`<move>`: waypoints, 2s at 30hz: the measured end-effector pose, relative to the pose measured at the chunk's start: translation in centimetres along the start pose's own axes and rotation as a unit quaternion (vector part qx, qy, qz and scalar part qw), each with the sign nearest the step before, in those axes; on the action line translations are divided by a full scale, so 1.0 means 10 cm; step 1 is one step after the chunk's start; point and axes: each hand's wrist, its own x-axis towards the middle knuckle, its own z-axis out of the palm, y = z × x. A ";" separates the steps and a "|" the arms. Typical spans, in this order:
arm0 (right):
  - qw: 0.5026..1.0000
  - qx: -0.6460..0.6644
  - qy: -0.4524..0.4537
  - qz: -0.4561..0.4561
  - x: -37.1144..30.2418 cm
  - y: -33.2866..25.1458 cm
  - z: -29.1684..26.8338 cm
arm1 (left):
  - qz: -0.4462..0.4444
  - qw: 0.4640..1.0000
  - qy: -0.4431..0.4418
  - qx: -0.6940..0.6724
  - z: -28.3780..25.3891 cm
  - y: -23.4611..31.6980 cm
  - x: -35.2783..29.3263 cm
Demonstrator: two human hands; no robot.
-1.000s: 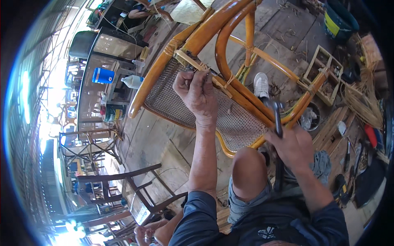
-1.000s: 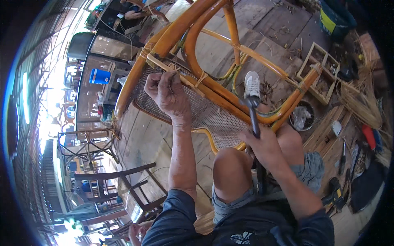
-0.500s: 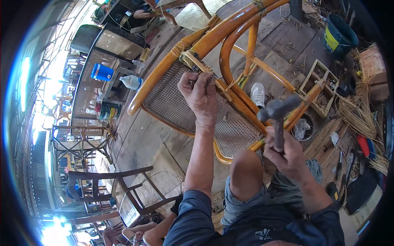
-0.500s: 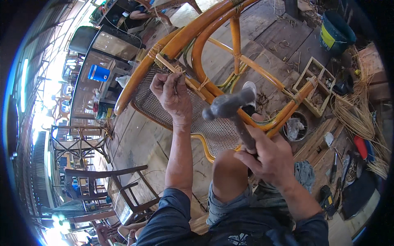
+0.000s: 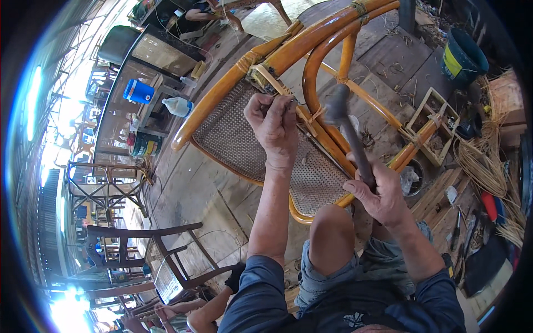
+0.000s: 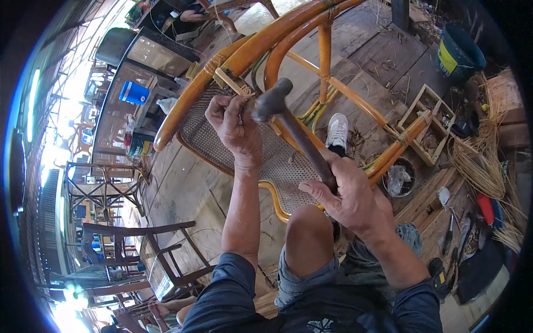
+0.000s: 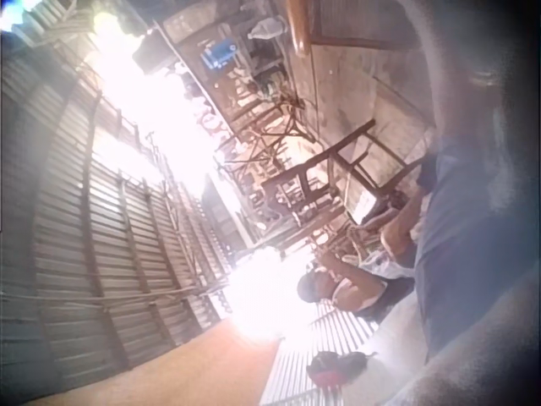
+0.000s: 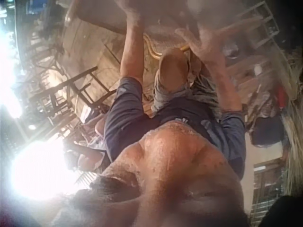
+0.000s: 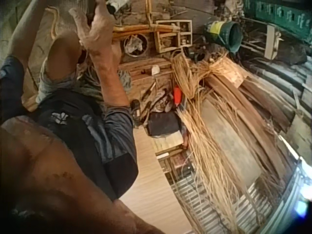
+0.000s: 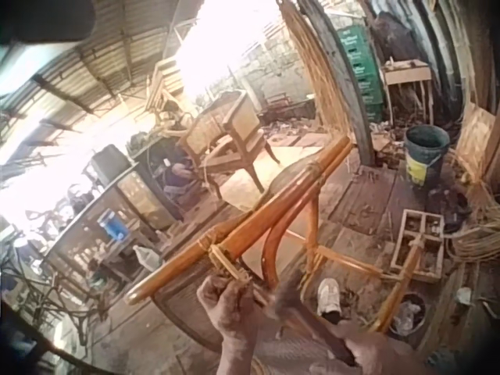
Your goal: The person repairs a rattan chair by inserting thin wooden dowels into the frame and tapping them in with a hammer. They work on the chair's leg and armrest joints, occasionally adjusting the chair's position to access different areas. The person also uses a knife to trim excess material from the dowels.
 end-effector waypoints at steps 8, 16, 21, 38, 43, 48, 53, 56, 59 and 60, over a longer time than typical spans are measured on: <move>0.991 0.078 -0.033 0.107 0.17 0.05 0.05 | 0.006 1.000 0.005 -0.004 0.03 0.03 0.01; 0.998 0.052 -0.039 -0.021 0.22 -0.11 0.07 | -0.135 0.966 0.033 -0.218 0.05 -0.01 -0.03; 0.994 0.070 -0.045 0.065 0.20 0.00 0.07 | -0.002 1.000 0.011 -0.008 0.02 -0.08 -0.01; 0.996 -0.072 0.037 0.036 0.38 0.07 0.19 | 0.010 1.000 0.008 0.011 -0.02 0.05 0.01; 0.988 -0.002 0.138 0.065 0.70 0.10 0.45 | -0.028 0.999 0.020 -0.004 -0.01 0.21 0.03; 0.979 0.110 0.109 0.129 0.79 0.00 0.59 | -0.052 0.998 0.013 -0.018 -0.04 0.22 0.01; 0.979 0.135 0.108 0.105 0.76 0.09 0.50 | -0.145 0.987 0.075 0.009 -0.18 0.41 -0.10; 0.971 0.169 0.090 0.143 0.78 0.03 0.49 | -0.323 0.938 0.061 -0.112 -0.20 0.65 -0.30; 0.956 0.232 0.087 0.156 0.79 0.11 0.53 | -0.394 0.910 -0.014 -0.128 -0.05 0.77 -0.34; 0.952 0.249 0.091 0.152 0.78 0.16 0.54 | -0.408 0.893 0.018 -0.190 -0.01 0.77 -0.33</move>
